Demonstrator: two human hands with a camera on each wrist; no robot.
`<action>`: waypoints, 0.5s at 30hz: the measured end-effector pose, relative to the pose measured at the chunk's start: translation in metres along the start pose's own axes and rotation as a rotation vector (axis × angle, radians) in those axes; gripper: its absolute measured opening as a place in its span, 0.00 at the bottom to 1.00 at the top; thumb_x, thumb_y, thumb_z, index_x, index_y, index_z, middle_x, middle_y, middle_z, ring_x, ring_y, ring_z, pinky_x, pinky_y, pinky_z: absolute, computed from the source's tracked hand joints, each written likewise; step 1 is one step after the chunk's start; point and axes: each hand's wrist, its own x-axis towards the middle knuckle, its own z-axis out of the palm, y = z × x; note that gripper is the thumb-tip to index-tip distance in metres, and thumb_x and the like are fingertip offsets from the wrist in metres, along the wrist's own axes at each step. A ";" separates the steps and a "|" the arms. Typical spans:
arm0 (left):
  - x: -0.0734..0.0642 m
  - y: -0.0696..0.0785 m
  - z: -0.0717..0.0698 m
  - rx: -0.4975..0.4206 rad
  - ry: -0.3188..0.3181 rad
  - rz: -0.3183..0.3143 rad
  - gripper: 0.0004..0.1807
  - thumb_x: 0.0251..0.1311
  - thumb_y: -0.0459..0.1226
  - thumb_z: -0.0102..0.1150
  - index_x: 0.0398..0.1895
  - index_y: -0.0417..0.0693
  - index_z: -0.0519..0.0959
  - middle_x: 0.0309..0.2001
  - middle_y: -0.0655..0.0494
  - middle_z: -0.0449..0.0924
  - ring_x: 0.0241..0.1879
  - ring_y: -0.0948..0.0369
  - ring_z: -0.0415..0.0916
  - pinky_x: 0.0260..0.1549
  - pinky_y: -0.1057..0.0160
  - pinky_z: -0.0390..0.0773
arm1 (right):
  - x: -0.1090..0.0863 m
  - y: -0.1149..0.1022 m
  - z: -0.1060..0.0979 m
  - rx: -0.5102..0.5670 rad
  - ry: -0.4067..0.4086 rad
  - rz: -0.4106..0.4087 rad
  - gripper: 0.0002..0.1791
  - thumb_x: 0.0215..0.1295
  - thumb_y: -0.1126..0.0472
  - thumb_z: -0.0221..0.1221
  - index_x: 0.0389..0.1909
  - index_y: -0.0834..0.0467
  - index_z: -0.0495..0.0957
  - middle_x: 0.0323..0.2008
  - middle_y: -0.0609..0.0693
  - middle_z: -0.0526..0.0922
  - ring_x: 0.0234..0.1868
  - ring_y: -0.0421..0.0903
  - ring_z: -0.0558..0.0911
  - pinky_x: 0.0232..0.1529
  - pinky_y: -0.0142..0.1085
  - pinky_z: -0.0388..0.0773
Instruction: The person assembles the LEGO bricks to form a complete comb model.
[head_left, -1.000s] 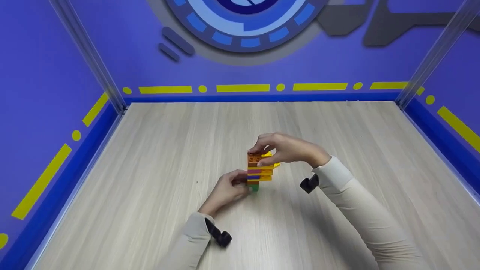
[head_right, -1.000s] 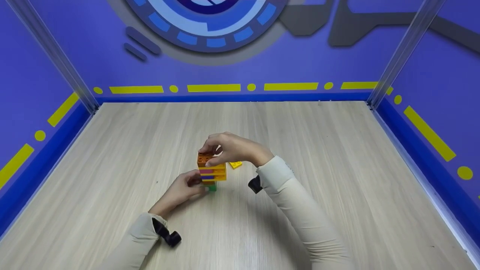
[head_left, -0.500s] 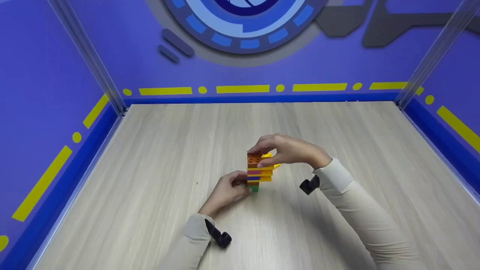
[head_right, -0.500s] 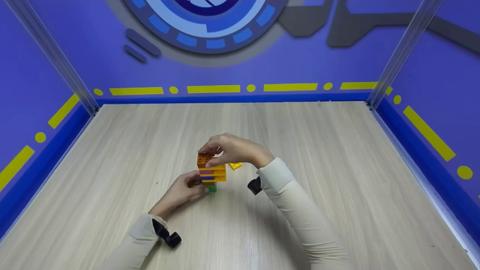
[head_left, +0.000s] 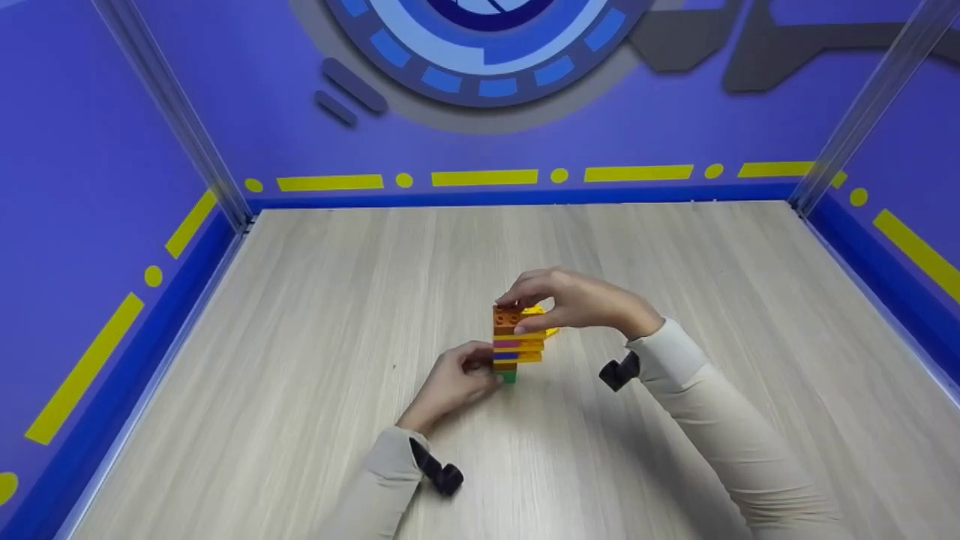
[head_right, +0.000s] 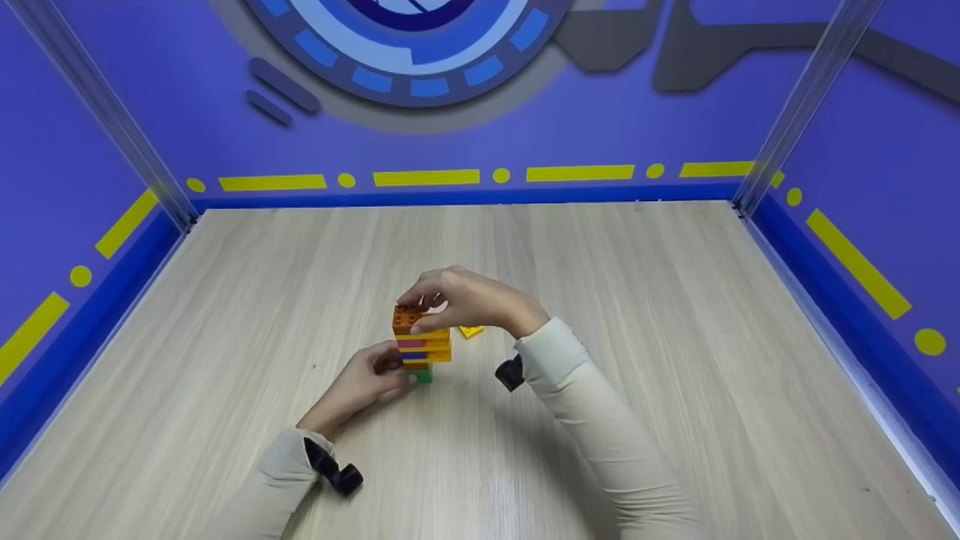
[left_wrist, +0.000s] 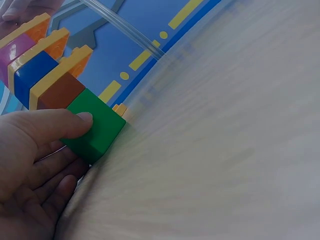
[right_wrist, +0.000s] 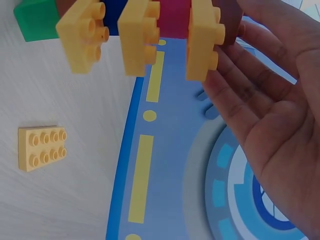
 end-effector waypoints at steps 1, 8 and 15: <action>0.000 0.000 0.000 0.001 0.002 0.005 0.21 0.52 0.32 0.64 0.53 0.49 0.79 0.49 0.54 0.82 0.47 0.60 0.78 0.52 0.59 0.77 | 0.000 0.000 0.000 0.006 0.002 0.003 0.22 0.63 0.53 0.62 0.56 0.57 0.78 0.49 0.50 0.82 0.50 0.44 0.82 0.54 0.37 0.79; 0.001 -0.001 0.001 -0.012 0.027 0.008 0.22 0.50 0.31 0.65 0.52 0.46 0.79 0.47 0.50 0.82 0.44 0.59 0.77 0.49 0.60 0.78 | -0.006 0.005 -0.003 0.044 0.047 0.049 0.21 0.63 0.53 0.62 0.54 0.58 0.79 0.50 0.51 0.81 0.52 0.50 0.81 0.55 0.43 0.78; 0.001 -0.001 0.002 -0.007 0.045 -0.027 0.23 0.50 0.32 0.65 0.52 0.46 0.77 0.48 0.51 0.80 0.46 0.59 0.77 0.50 0.62 0.78 | -0.014 0.014 -0.005 0.050 0.100 0.072 0.20 0.63 0.52 0.61 0.54 0.56 0.79 0.51 0.50 0.81 0.53 0.48 0.80 0.56 0.42 0.78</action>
